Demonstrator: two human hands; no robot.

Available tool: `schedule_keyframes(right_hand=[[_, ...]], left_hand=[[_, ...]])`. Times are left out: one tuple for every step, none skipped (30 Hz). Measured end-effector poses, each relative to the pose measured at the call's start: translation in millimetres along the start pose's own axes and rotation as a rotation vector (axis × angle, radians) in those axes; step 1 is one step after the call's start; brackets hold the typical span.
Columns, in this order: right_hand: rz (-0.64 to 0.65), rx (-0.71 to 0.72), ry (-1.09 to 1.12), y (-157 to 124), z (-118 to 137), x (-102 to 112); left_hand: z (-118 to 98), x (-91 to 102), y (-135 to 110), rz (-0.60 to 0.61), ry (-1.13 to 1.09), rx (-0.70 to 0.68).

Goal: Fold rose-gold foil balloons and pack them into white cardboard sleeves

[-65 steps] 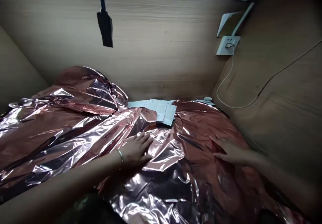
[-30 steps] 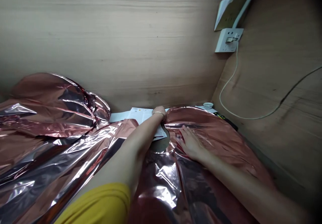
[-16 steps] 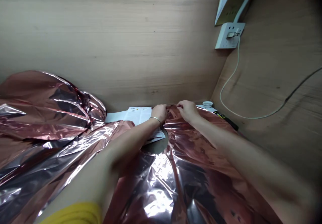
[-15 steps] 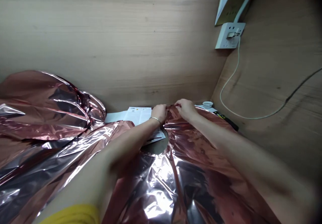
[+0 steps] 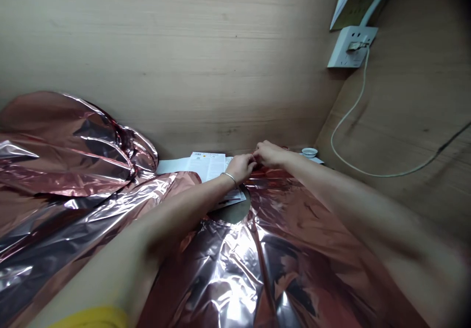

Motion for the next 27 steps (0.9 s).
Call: schedule_keyframes(right_hand=[[-0.010, -0.005, -0.004, -1.5, -0.1, 2.3], [-0.027, -0.011, -0.004, -2.7, -0.2, 5.4], [-0.046, -0.020, -0.002, -3.8, -0.6, 8.8], [-0.068, -0.029, 0.004, -4.7, -1.4, 12.4], [-0.086, -0.036, 0.013, -5.5, -2.4, 15.7], [-0.093, -0.040, 0.025, -6.2, -3.9, 17.9], [-0.086, -0.036, 0.043, -6.9, -5.6, 18.7], [-0.066, -0.026, 0.066, -7.7, -7.8, 18.1], [-0.036, -0.013, 0.090, -8.7, -10.6, 16.6], [-0.005, 0.001, 0.111, -10.0, -14.2, 14.7], [0.026, 0.009, 0.126, -11.6, -18.8, 12.6], [0.051, 0.008, 0.129, -13.7, -24.2, 10.9], [0.065, -0.002, 0.122, -16.2, -30.1, 10.0], [0.068, -0.021, 0.108, -19.3, -35.5, 10.5], [0.060, -0.041, 0.090, -23.2, -39.4, 12.6], [0.043, -0.057, 0.073, -28.2, -40.9, 16.4], [0.022, -0.064, 0.060, -34.1, -39.6, 21.8], [0.002, -0.061, 0.052, -41.0, -35.8, 28.5], [-0.012, -0.048, 0.047, -48.3, -30.2, 36.1], [-0.016, -0.027, 0.046, -55.4, -23.7, 44.2], [-0.016, 0.002, 0.054, -62.0, -16.9, 53.0], [-0.011, 0.034, 0.076, -67.4, -10.9, 61.9], [0.000, 0.062, 0.115, -71.3, -6.0, 70.2], [0.024, 0.081, 0.167, -73.6, -2.5, 76.2], [0.072, 0.087, 0.221, -74.4, 0.0, 77.9], [0.138, 0.081, 0.264, -74.3, 2.5, 74.9], [0.214, 0.068, 0.290, -74.1, 5.4, 67.8]], left_hand=[[0.3, -0.9, -0.2, 0.002, -0.009, 0.007], [1.7, -1.9, -0.2, 0.007, -0.018, 0.020], [4.1, -3.2, 0.1, 0.015, -0.026, 0.039], [7.2, -4.9, 0.4, 0.028, -0.036, 0.059], [10.3, -7.1, 0.7, 0.047, -0.048, 0.077], [13.0, -9.6, 1.0, 0.069, -0.063, 0.093], [15.1, -11.9, 1.2, 0.091, -0.081, 0.104], [16.2, -13.8, 1.3, 0.111, -0.103, 0.110], [16.2, -15.0, 1.3, 0.126, -0.127, 0.112], [15.4, -15.2, 1.1, 0.135, -0.151, 0.112], [13.6, -14.7, 0.8, 0.139, -0.175, 0.109], [10.9, -13.6, 0.5, 0.137, -0.197, 0.104], [7.4, -12.1, 0.2, 0.130, -0.216, 0.096], [3.1, -10.5, -0.1, 0.122, -0.233, 0.085], [-1.8, -9.3, -0.3, 0.111, -0.245, 0.071], [-7.4, -8.5, -0.4, 0.101, -0.253, 0.055], [-13.2, -8.0, -0.5, 0.090, -0.256, 0.040], [-18.9, -7.7, -0.7, 0.077, -0.253, 0.027], [-24.9, -7.7, -1.1, 0.067, -0.248, 0.015], [-31.5, -8.0, -1.9, 0.062, -0.241, 0.000], [-39.1, -8.3, -3.2, 0.066, -0.236, -0.021], [-48.2, -8.7, -5.4, 0.079, -0.234, -0.053], [-58.6, -8.8, -8.6, 0.099, -0.234, -0.095], [-69.8, -8.3, -13.0, 0.121, -0.235, -0.143], [-82.0, -7.8, -18.7, 0.147, -0.232, -0.198], [-95.0, -7.8, -25.9, 0.179, -0.223, -0.261], [-107.8, -8.7, -34.4, 0.215, -0.210, -0.326]])
Point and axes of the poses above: each hand's wrist, its own y-axis towards the middle knuckle, its own x-axis out of the back of the hand, z = x × y, the point moved 10 cm from there along y, towards the middle knuckle, and after that the axes turned 5 degrees about -x, right-handed, at the moved point
